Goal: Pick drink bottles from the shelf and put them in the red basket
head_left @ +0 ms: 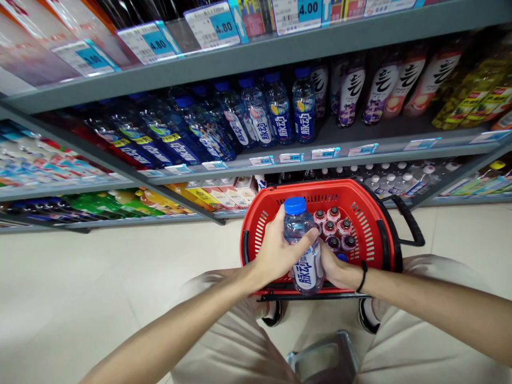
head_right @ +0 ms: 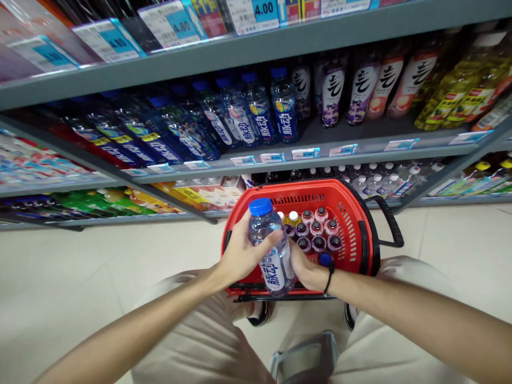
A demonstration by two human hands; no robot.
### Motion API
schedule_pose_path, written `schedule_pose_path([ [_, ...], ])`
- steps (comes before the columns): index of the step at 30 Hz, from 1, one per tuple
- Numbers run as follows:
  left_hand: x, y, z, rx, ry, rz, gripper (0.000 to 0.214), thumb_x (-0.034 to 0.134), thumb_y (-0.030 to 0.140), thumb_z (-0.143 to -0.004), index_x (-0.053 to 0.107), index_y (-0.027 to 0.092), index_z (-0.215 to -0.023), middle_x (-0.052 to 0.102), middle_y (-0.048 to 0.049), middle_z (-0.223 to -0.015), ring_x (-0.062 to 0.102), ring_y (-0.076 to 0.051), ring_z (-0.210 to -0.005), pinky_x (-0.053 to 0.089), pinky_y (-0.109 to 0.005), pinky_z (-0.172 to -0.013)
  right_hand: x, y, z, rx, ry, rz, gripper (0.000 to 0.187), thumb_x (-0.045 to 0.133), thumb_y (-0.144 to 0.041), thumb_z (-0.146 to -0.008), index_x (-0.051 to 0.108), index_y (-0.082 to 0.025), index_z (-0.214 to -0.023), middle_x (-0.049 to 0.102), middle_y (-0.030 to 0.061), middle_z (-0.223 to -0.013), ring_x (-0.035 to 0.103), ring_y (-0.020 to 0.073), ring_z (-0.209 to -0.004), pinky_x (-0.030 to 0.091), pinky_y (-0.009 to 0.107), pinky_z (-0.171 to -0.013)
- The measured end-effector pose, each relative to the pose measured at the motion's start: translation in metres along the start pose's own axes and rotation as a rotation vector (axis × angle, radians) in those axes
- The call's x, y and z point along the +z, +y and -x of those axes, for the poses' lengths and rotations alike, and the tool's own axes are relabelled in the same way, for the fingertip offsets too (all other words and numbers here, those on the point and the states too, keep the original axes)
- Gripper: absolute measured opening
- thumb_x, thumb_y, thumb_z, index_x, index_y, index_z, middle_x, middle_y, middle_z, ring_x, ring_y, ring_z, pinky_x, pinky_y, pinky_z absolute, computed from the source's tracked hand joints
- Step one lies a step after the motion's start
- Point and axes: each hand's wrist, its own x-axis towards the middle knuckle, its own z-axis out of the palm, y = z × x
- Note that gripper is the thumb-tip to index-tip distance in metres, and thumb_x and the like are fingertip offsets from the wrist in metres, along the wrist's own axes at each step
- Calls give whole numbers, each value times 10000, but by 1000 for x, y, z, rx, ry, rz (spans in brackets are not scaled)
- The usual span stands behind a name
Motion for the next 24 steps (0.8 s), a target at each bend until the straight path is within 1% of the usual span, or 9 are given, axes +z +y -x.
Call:
schedule_pose_path([
  [3, 0, 0, 0, 5, 2, -1, 345, 717, 382, -866, 557, 168, -1084, 695, -25, -886, 639, -148, -731, 527, -265, -668, 0, 1, -1, -3, -9, -9, 694, 544, -777, -747, 710, -221, -1127, 741, 91, -1126, 601, 304, -1224, 470, 458, -1051],
  [7, 1, -1, 0, 3, 4, 3, 334, 707, 377, -873, 556, 168, -1086, 691, -26, -888, 647, -151, -737, 527, -266, -674, 2, -2, 1, 26, -7, 0, 726, 553, -785, -712, 707, -205, -1121, 740, 104, -1117, 606, 320, -1213, 481, 481, -1038],
  [13, 1, -1, 0, 20, 7, 8, 331, 710, 367, -871, 565, 162, -1087, 690, -23, -893, 644, -146, -739, 528, -266, -683, 3, -3, 2, 31, 9, 0, 701, 567, -781, -710, 711, -209, -1090, 736, 103, -1119, 602, 318, -1213, 483, 480, -1035],
  [18, 1, 0, 0, 7, 0, 12, 324, 707, 367, -873, 560, 165, -1080, 690, -22, -889, 646, -147, -742, 528, -260, -675, -1, 2, -2, 17, 29, 3, 713, 552, -791, -727, 699, -216, -1121, 733, 85, -1135, 595, 292, -1218, 447, 460, -1079],
  [24, 1, 1, 0, 6, 12, -7, 324, 707, 375, -868, 567, 163, -1069, 695, -23, -879, 646, -148, -731, 528, -260, -669, -2, 3, -2, 17, -3, -4, 683, 529, -767, -770, 687, -212, -1136, 734, 83, -1127, 605, 291, -1204, 462, 464, -1067],
])
